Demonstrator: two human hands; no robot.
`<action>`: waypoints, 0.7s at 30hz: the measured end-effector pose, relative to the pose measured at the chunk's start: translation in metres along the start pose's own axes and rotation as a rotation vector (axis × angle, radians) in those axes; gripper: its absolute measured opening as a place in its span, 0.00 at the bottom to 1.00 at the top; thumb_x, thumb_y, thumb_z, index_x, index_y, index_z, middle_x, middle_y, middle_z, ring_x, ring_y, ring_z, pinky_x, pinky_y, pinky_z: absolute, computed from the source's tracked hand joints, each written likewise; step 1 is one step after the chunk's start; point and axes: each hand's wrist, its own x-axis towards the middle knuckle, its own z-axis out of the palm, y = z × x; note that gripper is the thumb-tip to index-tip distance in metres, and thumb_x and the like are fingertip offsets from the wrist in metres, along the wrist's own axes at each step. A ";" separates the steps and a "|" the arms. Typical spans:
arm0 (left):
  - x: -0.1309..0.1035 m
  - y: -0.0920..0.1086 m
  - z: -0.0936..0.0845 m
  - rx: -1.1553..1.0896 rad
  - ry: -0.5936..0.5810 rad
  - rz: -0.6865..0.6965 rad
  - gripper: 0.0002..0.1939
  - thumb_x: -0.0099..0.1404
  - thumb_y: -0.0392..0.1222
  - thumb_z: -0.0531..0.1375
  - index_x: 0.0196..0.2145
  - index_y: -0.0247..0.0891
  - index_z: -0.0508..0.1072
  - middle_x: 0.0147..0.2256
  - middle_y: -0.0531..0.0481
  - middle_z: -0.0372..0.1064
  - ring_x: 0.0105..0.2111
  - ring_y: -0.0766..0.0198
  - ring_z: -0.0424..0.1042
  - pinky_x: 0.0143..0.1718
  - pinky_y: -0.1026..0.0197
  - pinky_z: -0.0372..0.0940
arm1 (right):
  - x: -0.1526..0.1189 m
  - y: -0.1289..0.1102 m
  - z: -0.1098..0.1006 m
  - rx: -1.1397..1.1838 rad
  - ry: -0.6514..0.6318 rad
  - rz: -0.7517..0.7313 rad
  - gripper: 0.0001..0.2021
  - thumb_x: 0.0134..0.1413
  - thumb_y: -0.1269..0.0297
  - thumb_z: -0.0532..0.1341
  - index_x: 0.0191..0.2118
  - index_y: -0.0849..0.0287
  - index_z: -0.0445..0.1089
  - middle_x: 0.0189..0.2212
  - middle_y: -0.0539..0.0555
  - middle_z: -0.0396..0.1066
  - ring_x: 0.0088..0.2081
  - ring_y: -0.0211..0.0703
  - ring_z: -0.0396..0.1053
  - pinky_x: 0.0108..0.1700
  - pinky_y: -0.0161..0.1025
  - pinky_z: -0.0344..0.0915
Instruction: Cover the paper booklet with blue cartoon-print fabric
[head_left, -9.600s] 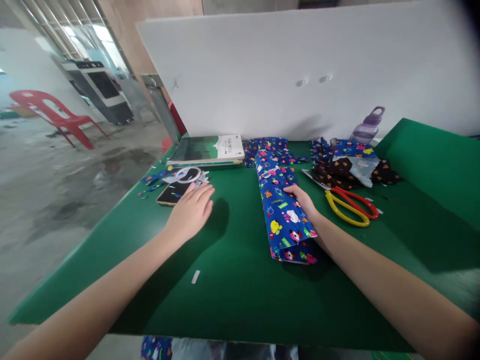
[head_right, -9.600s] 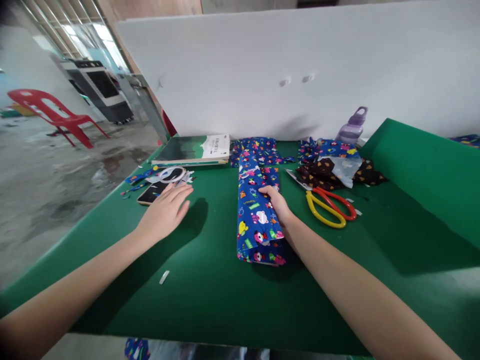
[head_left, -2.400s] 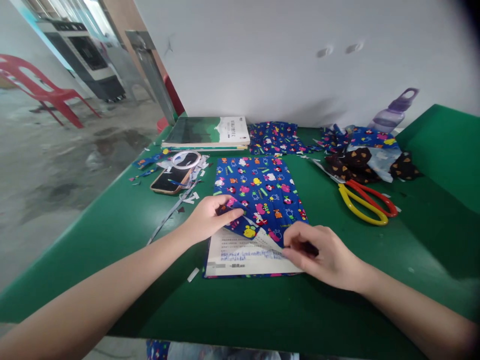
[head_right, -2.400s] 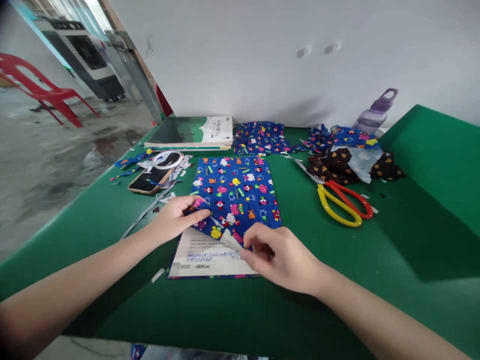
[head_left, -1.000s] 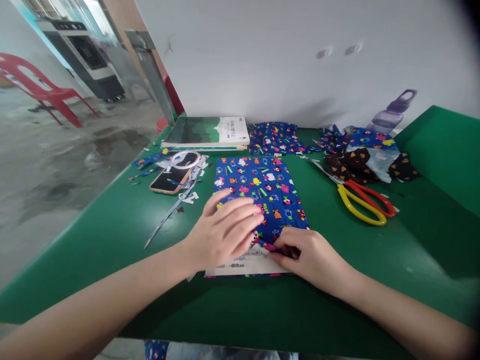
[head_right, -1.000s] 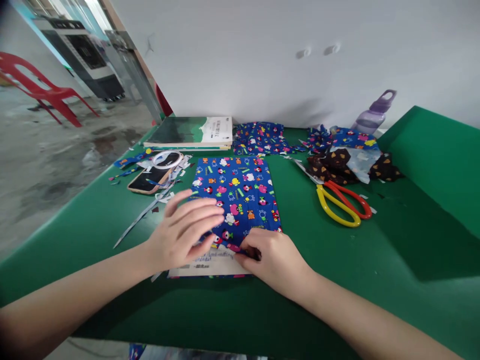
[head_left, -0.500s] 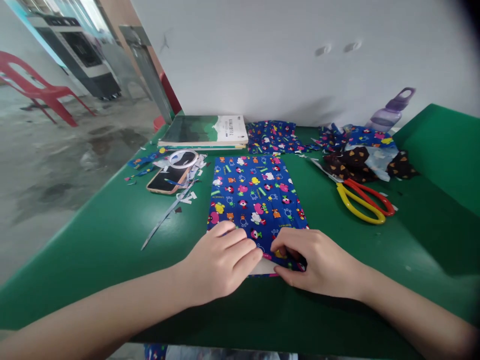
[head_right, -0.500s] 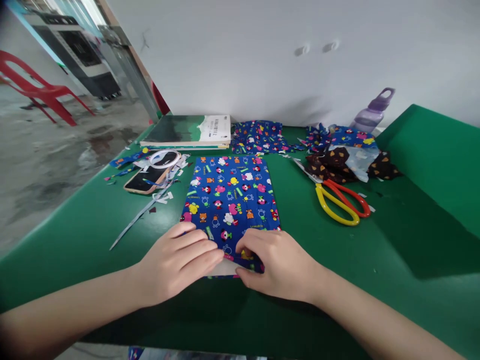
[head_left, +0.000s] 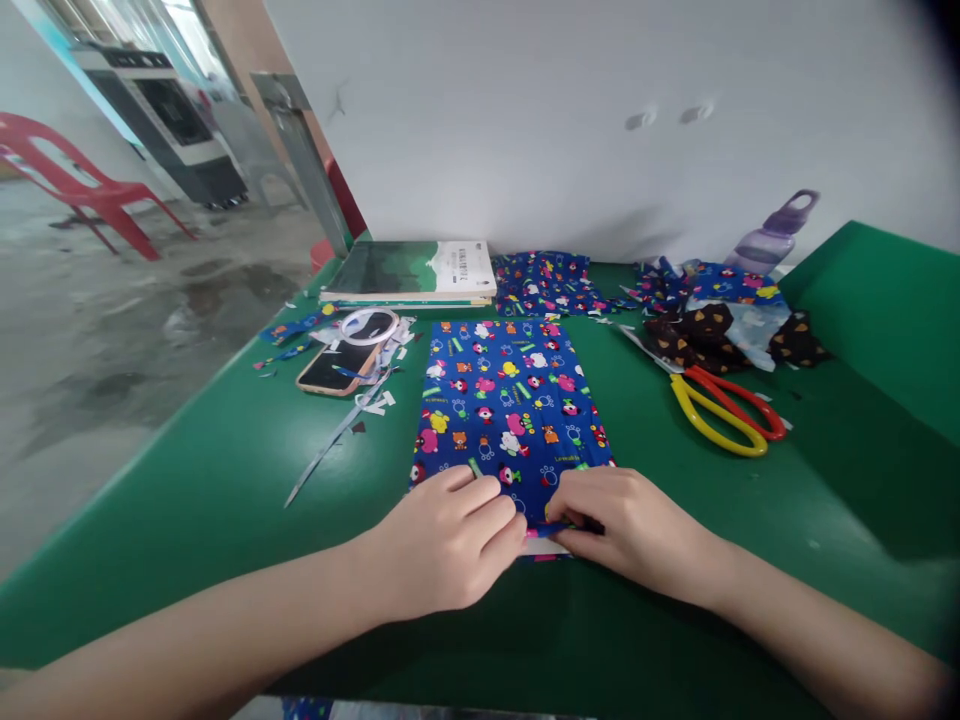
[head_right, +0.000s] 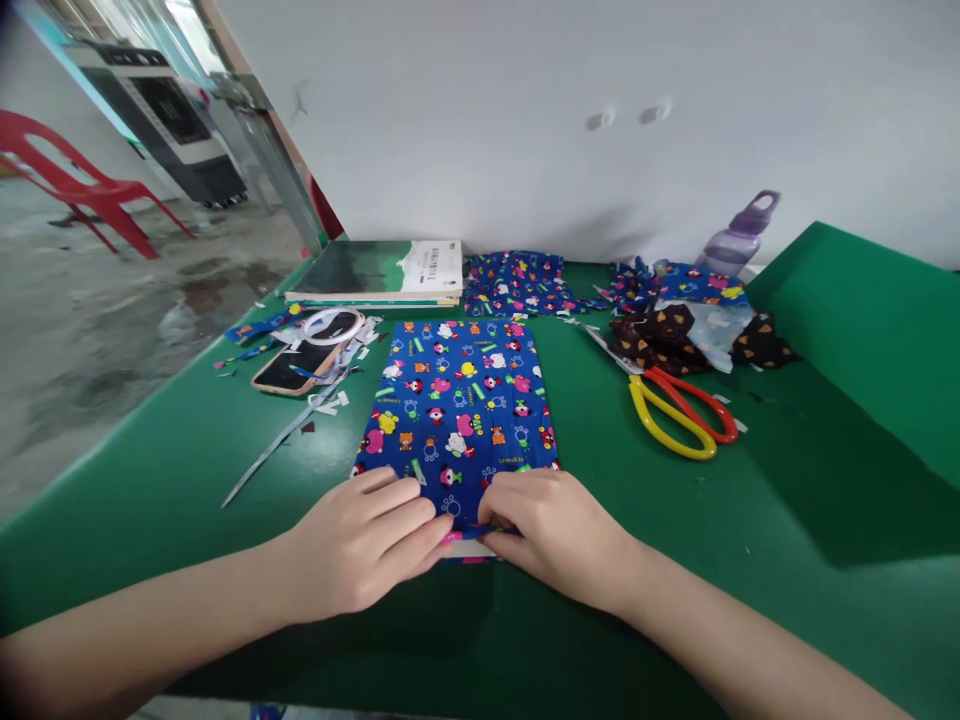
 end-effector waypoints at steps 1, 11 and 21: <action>0.000 0.000 0.000 0.006 -0.012 -0.004 0.06 0.65 0.35 0.55 0.32 0.36 0.71 0.23 0.52 0.63 0.25 0.64 0.61 0.24 0.58 0.51 | 0.000 -0.001 0.000 0.001 0.007 0.003 0.03 0.55 0.64 0.60 0.36 0.55 0.67 0.30 0.46 0.68 0.31 0.35 0.64 0.32 0.34 0.55; -0.004 0.002 0.003 -0.002 -0.075 -0.001 0.07 0.63 0.32 0.54 0.28 0.36 0.68 0.23 0.53 0.60 0.24 0.63 0.60 0.21 0.58 0.50 | 0.000 -0.005 -0.001 -0.083 0.035 -0.195 0.07 0.54 0.70 0.55 0.39 0.57 0.66 0.30 0.49 0.68 0.31 0.38 0.63 0.31 0.37 0.55; -0.003 0.002 0.001 -0.027 -0.066 -0.032 0.09 0.64 0.32 0.52 0.27 0.36 0.67 0.23 0.52 0.60 0.23 0.64 0.59 0.20 0.59 0.52 | -0.002 -0.006 0.007 -0.057 0.115 -0.160 0.04 0.55 0.69 0.56 0.37 0.57 0.65 0.30 0.49 0.69 0.31 0.37 0.63 0.32 0.36 0.55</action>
